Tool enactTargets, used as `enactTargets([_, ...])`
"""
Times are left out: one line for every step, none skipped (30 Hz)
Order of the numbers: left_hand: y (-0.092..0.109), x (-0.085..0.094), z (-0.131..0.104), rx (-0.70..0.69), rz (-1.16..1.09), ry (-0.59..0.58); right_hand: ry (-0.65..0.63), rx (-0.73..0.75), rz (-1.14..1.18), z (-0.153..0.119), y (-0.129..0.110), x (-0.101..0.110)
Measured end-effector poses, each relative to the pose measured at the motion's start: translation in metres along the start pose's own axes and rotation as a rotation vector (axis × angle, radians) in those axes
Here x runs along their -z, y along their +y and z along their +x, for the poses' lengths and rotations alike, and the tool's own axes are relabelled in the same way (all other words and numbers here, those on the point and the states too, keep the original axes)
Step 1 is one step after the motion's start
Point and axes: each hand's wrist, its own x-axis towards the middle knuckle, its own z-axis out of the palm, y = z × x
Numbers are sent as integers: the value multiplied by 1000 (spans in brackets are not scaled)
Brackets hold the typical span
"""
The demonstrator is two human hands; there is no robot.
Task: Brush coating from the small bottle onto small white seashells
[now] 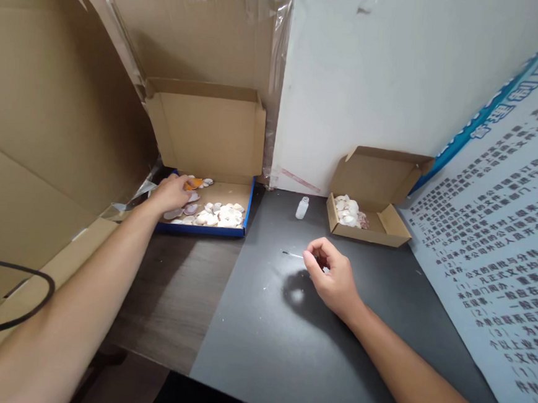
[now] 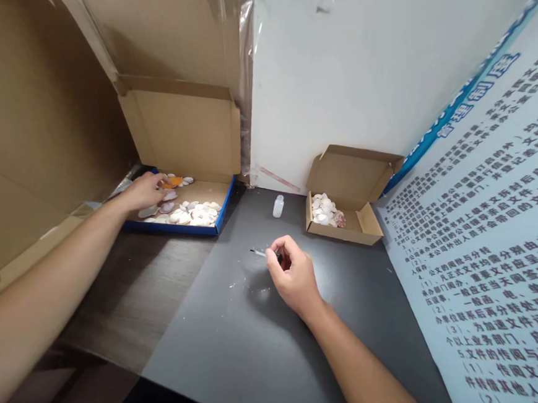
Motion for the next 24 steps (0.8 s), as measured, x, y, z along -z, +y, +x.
enactTargets([0, 0, 2, -36, 83, 37, -1, 3, -4, 0, 0, 0])
enactTargets([2, -1, 5, -77, 160, 64, 0, 7, -10, 0, 0, 0])
enactTargets([4, -3, 8, -105, 197, 80, 2, 11, -15, 0, 0, -1])
enactTargets([8, -6, 12, -127, 221, 58, 6, 15, -18, 0, 0, -1])
enactTargets([11, -9, 15, -142, 256, 28, 12, 20, -19, 0, 0, -1])
enactTargets([15, -14, 19, -150, 271, 11, 15, 24, -19, -1, 1, -1])
enactTargets([18, -18, 22, -154, 282, 0, 16, 27, -17, -1, 1, -1])
enactTargets([21, -23, 25, -155, 295, -8, 14, 30, -15, -1, 1, -1])
enactTargets([23, -27, 28, -154, 309, -17, 10, 33, -14, -1, 2, -2])
enactTargets([25, -31, 29, -144, 326, -23, 10, 34, -14, -1, 2, -2])
enactTargets([26, -34, 31, -138, 343, -29, 12, 35, -17, -1, 2, -2])
enactTargets([26, -36, 32, -132, 360, -36, 17, 34, -21, -1, 2, -1])
enactTargets([27, -37, 32, -128, 375, -43, 24, 33, -24, -1, 2, -1])
enactTargets([27, -37, 33, -125, 389, -52, 29, 31, -26, 0, 1, -1])
enactTargets([28, -37, 33, -122, 401, -60, 32, 29, -26, 0, 1, -1])
enactTargets([28, -36, 34, -118, 411, -67, 33, 28, -24, 1, 1, 0])
enactTargets([29, -36, 34, -112, 418, -72, 31, 27, -22, 1, 1, 0])
enactTargets([30, -36, 35, -105, 424, -74, 31, 26, -20, 1, 0, 0])
enactTargets([31, -36, 36, -95, 428, -73, 28, 25, -20, 2, 0, 0])
enactTargets([31, -37, 38, -84, 428, -72, 27, 24, -21, 2, 0, 0])
enactTargets([32, -38, 39, -72, 426, -71, 25, 22, -23, 2, 0, 0])
enactTargets([32, -39, 40, -58, 420, -73, 24, 21, -25, 2, 0, 0])
enactTargets([32, -40, 41, -44, 411, -77, 23, 19, -26, 1, 0, 0])
enactTargets([32, -41, 42, -32, 398, -81, 23, 18, -26, 1, -1, -1])
